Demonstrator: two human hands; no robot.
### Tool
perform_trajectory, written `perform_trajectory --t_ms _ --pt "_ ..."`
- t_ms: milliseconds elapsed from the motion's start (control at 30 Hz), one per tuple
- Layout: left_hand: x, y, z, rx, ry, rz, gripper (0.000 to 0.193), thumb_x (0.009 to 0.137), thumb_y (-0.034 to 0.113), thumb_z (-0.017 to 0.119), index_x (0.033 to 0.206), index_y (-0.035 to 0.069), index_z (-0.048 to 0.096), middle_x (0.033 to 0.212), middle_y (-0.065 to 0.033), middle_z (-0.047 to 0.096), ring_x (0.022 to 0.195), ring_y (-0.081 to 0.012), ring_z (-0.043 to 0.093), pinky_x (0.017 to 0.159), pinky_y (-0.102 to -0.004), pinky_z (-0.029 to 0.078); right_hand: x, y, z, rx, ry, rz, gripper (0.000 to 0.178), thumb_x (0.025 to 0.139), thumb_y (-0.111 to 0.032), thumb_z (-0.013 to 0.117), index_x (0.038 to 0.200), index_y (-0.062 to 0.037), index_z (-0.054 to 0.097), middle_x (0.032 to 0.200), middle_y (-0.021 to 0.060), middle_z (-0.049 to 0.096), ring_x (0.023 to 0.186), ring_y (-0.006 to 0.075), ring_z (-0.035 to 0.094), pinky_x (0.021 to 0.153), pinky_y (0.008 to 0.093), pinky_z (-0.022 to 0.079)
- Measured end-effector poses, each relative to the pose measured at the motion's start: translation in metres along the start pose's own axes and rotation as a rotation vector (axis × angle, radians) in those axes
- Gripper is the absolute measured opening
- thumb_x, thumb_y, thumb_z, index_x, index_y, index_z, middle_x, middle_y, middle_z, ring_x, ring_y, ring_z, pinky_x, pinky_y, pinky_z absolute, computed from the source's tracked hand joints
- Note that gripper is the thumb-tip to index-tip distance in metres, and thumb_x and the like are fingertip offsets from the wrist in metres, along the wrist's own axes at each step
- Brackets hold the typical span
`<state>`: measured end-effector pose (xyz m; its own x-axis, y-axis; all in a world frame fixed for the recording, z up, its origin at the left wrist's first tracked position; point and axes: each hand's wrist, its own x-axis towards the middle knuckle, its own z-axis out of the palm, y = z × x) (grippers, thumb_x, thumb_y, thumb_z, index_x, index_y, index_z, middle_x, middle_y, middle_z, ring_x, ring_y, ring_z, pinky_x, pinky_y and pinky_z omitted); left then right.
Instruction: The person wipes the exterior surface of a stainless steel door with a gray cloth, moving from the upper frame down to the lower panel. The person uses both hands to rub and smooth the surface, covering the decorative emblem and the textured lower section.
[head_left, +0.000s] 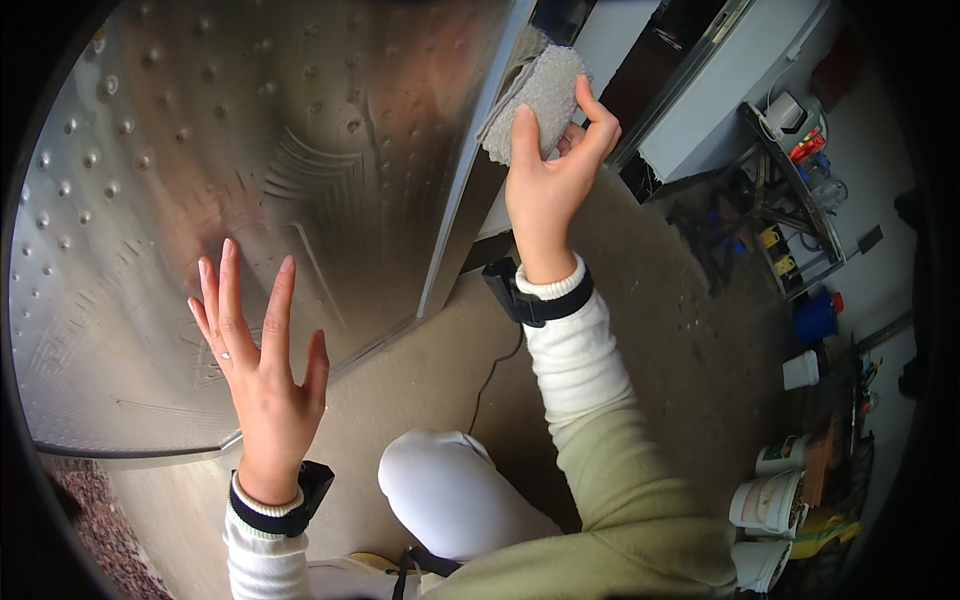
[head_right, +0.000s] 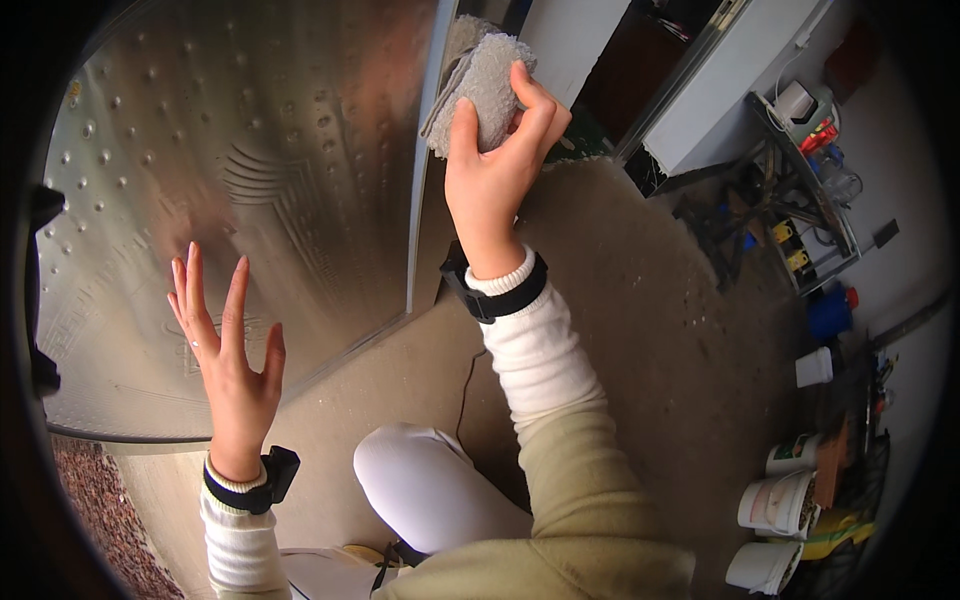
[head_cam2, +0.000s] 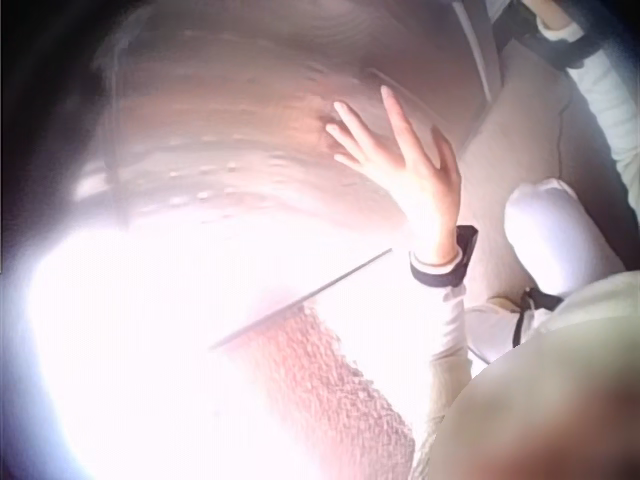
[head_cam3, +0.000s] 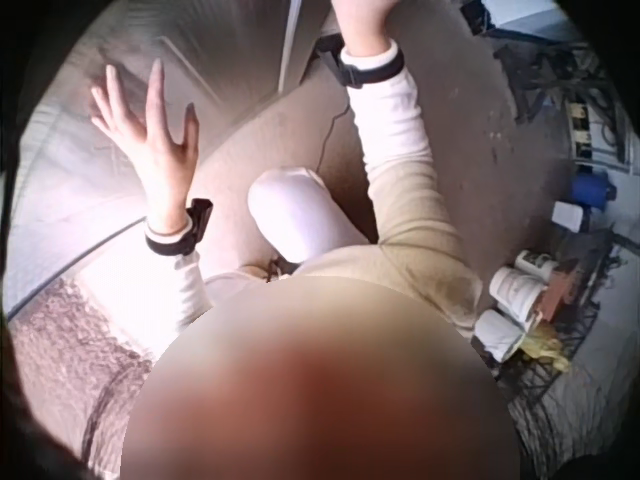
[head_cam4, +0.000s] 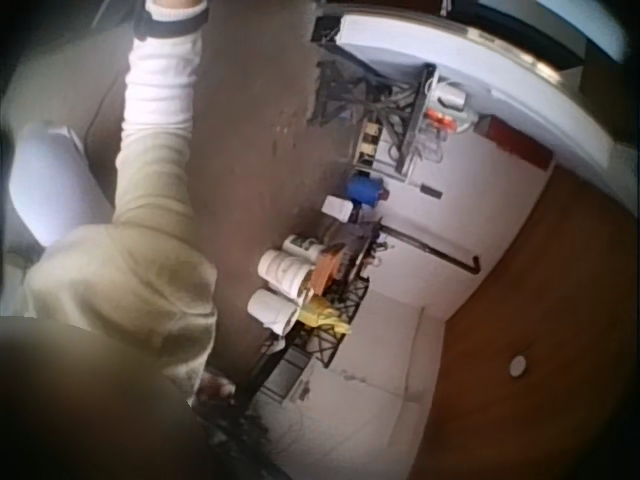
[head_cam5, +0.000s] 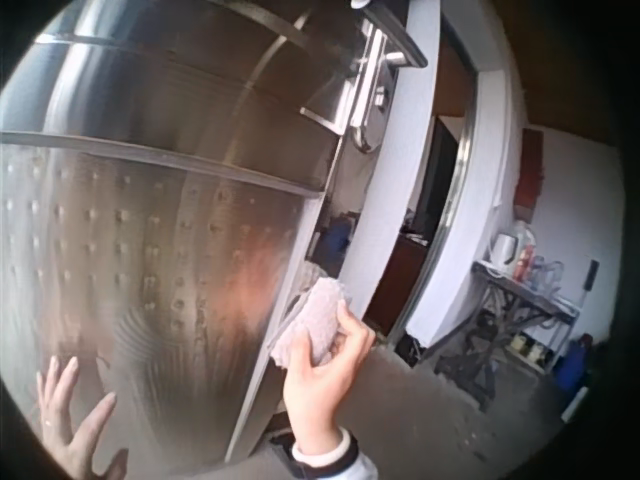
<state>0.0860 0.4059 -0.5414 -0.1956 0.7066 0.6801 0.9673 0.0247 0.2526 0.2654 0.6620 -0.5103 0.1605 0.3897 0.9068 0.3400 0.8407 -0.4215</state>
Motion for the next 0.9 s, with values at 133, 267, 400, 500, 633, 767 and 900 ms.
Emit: perform_trajectory --t_ms 133,267,400,500,633,767,900 --pt "-0.014 -0.007 0.007 -0.011 -0.043 0.017 0.074 0.081 -0.003 0.073 0.150 0.018 0.058 0.170 -0.0192 0.030 0.158 -0.0464 0.022 0.127 -0.0659 0.016 -0.024 0.011 -0.001 0.002 -0.018 0.003 0.058 0.089 -0.003 0.074 0.141 -0.0013 0.049 0.132 0.0151 0.049 0.116 0.0284 0.051 0.093 0.0380 0.043" --pt "-0.031 -0.014 0.019 -0.012 -0.069 0.031 0.069 0.081 -0.004 0.073 0.146 0.017 0.062 0.167 -0.0170 0.036 0.158 -0.0448 0.023 0.126 -0.0661 0.017 -0.051 0.028 -0.001 0.041 -0.032 0.025 0.061 0.088 -0.002 0.075 0.143 -0.0018 0.047 0.132 0.0157 0.049 0.117 0.0285 0.050 0.092 0.0382 0.044" --pt "-0.044 -0.018 0.030 -0.010 -0.146 0.004 0.071 0.082 -0.006 0.072 0.147 0.019 0.060 0.168 -0.0154 0.035 0.159 -0.0435 0.022 0.127 -0.0654 0.018 -0.074 0.043 -0.004 0.056 -0.059 0.062 0.063 0.088 -0.002 0.076 0.144 -0.0026 0.046 0.134 0.0153 0.049 0.120 0.0279 0.049 0.094 0.0383 0.044" --pt "-0.054 -0.020 0.036 0.002 -0.155 -0.038 0.067 0.082 -0.006 0.072 0.144 0.018 0.063 0.167 -0.0146 0.038 0.158 -0.0430 0.025 0.127 -0.0654 0.019 -0.089 0.049 -0.008 0.026 -0.097 0.077 0.066 0.088 -0.002 0.077 0.146 -0.0026 0.043 0.137 0.0163 0.047 0.120 0.0280 0.050 0.094 0.0382 0.045" --pt "-0.071 -0.025 0.044 0.024 -0.174 -0.071 0.065 0.082 -0.006 0.072 0.142 0.018 0.064 0.166 -0.0141 0.040 0.158 -0.0426 0.026 0.127 -0.0654 0.019 -0.105 0.057 -0.012 0.030 -0.123 0.063 0.074 0.089 -0.003 0.077 0.150 -0.0021 0.036 0.140 0.0186 0.044 0.119 0.0288 0.051 0.094 0.0392 0.046" --pt "-0.091 -0.031 0.053 0.039 -0.196 -0.108 0.063 0.082 -0.006 0.071 0.140 0.018 0.064 0.165 -0.0135 0.041 0.158 -0.0417 0.026 0.127 -0.0654 0.018 -0.126 0.063 -0.009 0.114 -0.111 0.140 0.080 0.090 -0.005 0.077 0.154 -0.0010 0.030 0.139 0.0207 0.042 0.120 0.0300 0.051 0.097 0.0423 0.048" --pt "-0.111 -0.032 0.067 0.025 -0.195 -0.152 0.061 0.082 -0.007 0.070 0.138 0.018 0.065 0.164 -0.0123 0.042 0.158 -0.0410 0.027 0.127 -0.0655 0.018 -0.138 0.075 -0.017 0.022 -0.210 0.126 0.083 0.094 -0.006 0.078 0.156 -0.0038 0.023 0.146 0.0219 0.038 0.117 0.0280 0.059 0.099 0.0394 0.051"
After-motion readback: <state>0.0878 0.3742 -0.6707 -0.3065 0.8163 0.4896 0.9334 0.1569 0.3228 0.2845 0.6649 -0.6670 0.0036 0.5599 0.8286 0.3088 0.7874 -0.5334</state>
